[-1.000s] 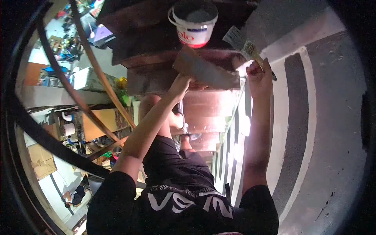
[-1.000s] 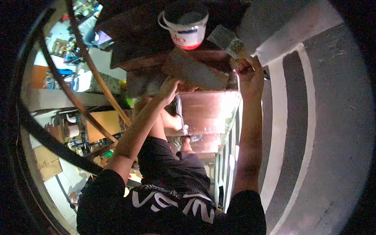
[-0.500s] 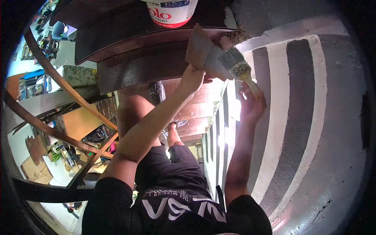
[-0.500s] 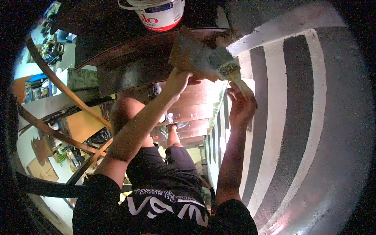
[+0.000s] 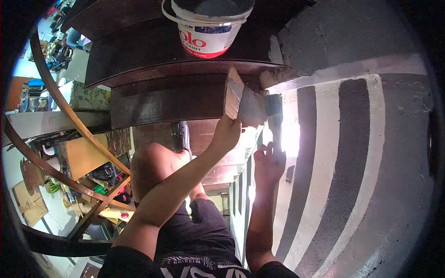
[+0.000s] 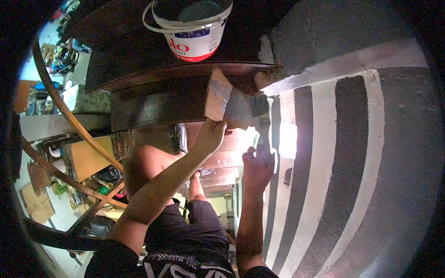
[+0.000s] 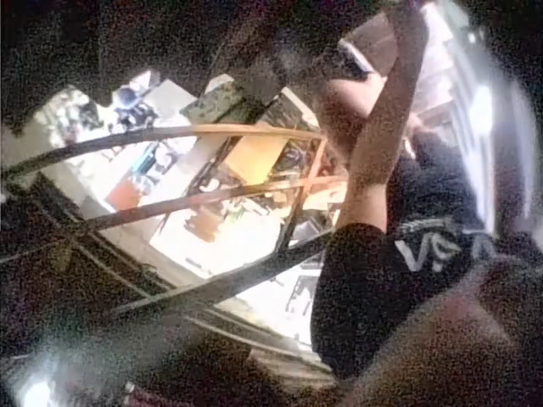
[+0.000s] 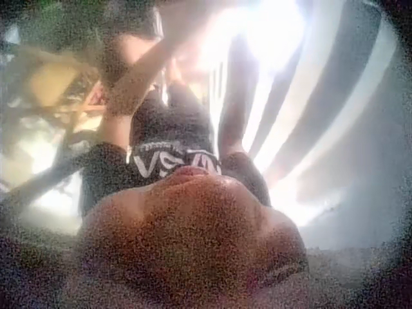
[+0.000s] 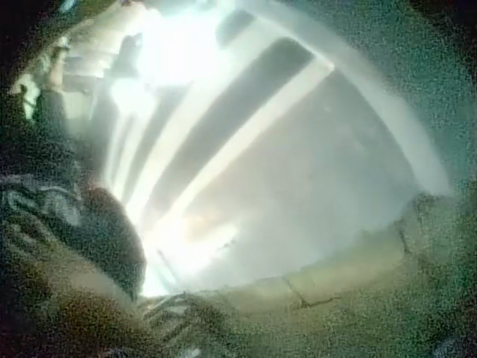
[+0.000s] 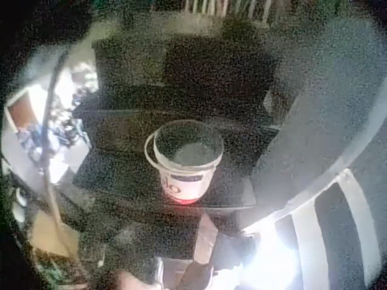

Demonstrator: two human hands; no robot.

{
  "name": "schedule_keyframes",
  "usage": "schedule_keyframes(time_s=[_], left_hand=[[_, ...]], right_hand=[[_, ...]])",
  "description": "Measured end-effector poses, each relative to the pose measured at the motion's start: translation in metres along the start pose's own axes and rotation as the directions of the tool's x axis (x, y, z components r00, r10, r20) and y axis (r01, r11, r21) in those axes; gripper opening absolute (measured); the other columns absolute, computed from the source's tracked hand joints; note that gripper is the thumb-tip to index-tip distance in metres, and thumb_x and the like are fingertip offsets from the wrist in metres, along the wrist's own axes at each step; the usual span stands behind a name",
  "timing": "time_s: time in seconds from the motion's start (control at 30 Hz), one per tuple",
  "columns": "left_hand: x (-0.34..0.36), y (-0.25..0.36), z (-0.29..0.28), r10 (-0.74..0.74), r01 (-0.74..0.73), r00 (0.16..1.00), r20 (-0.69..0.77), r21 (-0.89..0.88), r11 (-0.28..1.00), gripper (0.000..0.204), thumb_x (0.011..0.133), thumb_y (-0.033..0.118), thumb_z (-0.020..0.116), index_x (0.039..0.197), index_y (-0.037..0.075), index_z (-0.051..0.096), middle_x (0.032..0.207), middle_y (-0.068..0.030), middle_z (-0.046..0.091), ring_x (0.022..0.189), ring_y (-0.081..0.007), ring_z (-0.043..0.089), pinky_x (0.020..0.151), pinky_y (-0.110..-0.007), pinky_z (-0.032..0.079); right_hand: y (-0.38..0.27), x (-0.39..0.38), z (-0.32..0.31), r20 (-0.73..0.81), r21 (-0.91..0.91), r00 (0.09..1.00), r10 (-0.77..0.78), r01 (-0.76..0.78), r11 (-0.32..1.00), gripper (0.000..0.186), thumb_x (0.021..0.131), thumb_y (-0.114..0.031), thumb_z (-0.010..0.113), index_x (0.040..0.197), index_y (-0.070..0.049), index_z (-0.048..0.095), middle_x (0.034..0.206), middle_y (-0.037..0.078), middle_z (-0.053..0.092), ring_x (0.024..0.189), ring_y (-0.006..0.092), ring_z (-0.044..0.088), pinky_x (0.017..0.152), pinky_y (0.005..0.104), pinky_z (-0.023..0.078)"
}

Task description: Painting an indoor ceiling using a brush and a cardboard drip-catcher.

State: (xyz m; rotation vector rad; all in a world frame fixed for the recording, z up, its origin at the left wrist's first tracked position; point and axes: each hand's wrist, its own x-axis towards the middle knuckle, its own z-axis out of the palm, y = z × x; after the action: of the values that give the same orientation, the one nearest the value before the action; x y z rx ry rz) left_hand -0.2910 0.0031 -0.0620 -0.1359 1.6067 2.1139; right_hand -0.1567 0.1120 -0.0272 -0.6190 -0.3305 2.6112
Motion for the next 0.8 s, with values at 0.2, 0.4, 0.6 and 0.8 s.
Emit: schedule_keyframes(time_s=[0.2,0.4,0.6,0.8], left_hand=[[0.011,-0.013,-0.018,0.090,-0.094,0.995,0.032,0.197,0.976,0.030,0.094,0.014,0.049,0.085,-0.013,0.058,0.070,-0.0218,0.064,0.069,-0.0236,0.069,0.063,-0.038,0.055],[0.005,0.034,-0.043,0.228,-0.202,0.974,0.005,0.480,0.853,0.022,0.094,0.010,0.045,0.096,-0.009,0.057,0.076,-0.0213,0.067,0.069,-0.0295,0.070,0.061,-0.041,0.053],[-0.017,0.095,-0.057,0.365,-0.307,0.927,-0.088,0.383,0.871,0.024,0.100,0.009,0.043,0.104,-0.007,0.060,0.084,-0.0150,0.069,0.079,-0.0218,0.070,0.070,-0.035,0.054],[-0.074,0.157,-0.070,0.010,0.055,0.984,-0.175,0.363,0.930,0.032,0.100,0.020,0.050,0.110,-0.008,0.060,0.105,-0.0189,0.068,0.097,-0.0263,0.069,0.095,-0.035,0.050]], right_hand=[[0.028,0.004,-0.004,-0.139,-0.043,0.988,0.067,-0.073,0.996,0.033,0.099,-0.012,0.052,0.130,-0.002,0.049,0.117,0.011,0.057,0.094,0.0203,0.057,0.075,0.0321,0.048],[0.009,0.030,-0.019,-0.152,-0.390,0.988,0.021,-0.080,0.917,0.032,0.099,-0.018,0.050,0.129,-0.008,0.047,0.109,0.007,0.054,0.090,0.0193,0.055,0.081,0.0368,0.048],[0.046,0.112,-0.049,-0.210,-0.193,0.973,0.094,-0.136,0.972,0.019,0.093,-0.011,0.055,0.112,-0.013,0.052,0.089,0.005,0.059,0.076,0.0193,0.056,0.064,0.0322,0.047],[0.130,0.169,-0.028,-0.145,-0.260,0.989,-0.024,-0.015,0.966,0.008,0.096,-0.011,0.051,0.104,-0.011,0.052,0.084,0.005,0.061,0.068,0.0185,0.061,0.055,0.0317,0.052]])
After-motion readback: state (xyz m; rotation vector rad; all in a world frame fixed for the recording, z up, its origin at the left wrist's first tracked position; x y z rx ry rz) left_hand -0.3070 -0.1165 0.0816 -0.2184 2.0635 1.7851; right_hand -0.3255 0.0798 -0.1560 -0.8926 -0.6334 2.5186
